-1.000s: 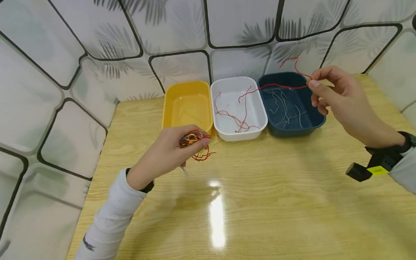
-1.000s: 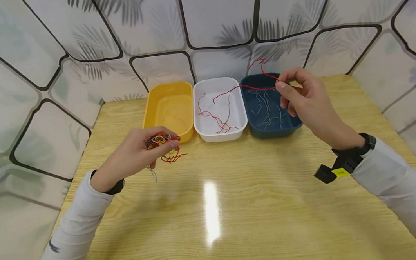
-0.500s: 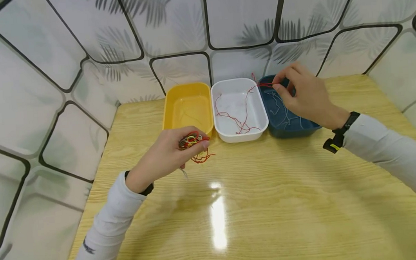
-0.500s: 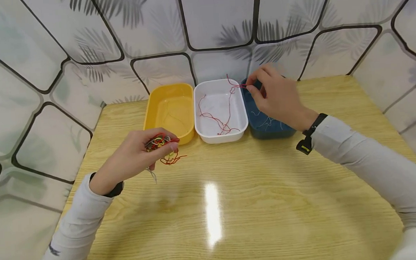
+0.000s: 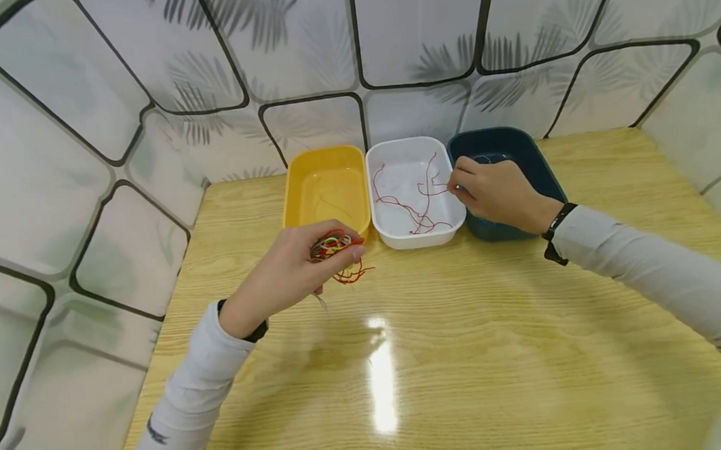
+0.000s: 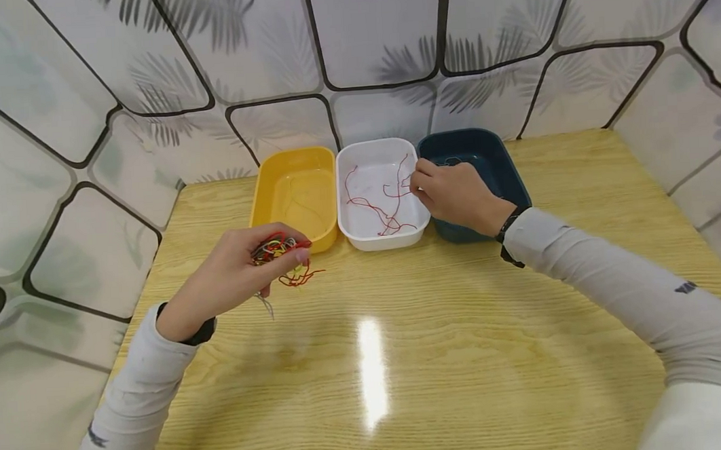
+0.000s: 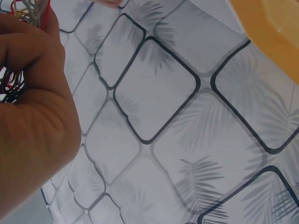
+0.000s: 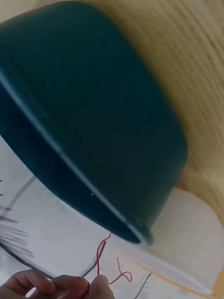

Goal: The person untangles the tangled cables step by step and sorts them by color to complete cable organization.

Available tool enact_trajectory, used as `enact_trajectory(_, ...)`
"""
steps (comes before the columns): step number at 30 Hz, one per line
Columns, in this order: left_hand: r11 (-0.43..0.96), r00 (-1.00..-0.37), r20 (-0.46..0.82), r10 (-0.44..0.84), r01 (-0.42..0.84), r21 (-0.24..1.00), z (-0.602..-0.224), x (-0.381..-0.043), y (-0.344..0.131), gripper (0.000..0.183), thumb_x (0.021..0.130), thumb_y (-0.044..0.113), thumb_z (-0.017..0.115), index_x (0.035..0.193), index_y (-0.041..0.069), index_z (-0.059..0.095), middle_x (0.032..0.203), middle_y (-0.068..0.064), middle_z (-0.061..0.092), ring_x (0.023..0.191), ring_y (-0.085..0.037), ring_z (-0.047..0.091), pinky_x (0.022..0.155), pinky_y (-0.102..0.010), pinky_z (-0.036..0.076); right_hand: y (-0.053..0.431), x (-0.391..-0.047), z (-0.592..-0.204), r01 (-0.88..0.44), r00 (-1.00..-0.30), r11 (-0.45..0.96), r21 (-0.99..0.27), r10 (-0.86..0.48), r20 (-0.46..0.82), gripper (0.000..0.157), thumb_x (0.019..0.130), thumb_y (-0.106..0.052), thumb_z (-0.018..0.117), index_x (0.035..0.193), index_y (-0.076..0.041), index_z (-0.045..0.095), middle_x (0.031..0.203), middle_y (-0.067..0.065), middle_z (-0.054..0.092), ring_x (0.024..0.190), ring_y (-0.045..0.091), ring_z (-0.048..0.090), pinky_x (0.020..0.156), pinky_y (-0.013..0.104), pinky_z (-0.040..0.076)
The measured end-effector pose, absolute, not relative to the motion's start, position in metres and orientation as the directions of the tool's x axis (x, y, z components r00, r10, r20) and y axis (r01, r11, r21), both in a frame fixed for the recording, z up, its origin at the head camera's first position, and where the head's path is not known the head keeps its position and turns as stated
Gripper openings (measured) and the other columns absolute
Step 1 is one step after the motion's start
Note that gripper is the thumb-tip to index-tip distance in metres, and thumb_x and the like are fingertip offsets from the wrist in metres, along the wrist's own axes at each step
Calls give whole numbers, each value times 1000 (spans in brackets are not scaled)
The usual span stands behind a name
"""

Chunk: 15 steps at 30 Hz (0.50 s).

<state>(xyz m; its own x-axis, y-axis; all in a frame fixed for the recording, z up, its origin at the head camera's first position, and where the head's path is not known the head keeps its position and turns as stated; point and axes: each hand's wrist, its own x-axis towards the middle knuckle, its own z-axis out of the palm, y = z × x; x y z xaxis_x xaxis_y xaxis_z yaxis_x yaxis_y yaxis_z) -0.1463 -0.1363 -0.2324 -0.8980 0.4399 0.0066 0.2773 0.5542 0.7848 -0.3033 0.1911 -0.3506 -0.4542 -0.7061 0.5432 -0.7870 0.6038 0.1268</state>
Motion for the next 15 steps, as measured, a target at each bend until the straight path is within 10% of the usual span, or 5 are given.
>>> enact_trajectory(15, 561, -914, 4, 406, 252, 789, -231, -148, -130, 20, 89, 35, 59, 105, 22, 60, 81, 4, 61, 53, -22, 50, 51, -33, 47, 175, -293, -359, -792, -549, 610, 32, -734, 399, 8, 82, -22, 65, 86, -16, 69, 81, -3, 52, 51, 8, 45, 42, 25, 33)
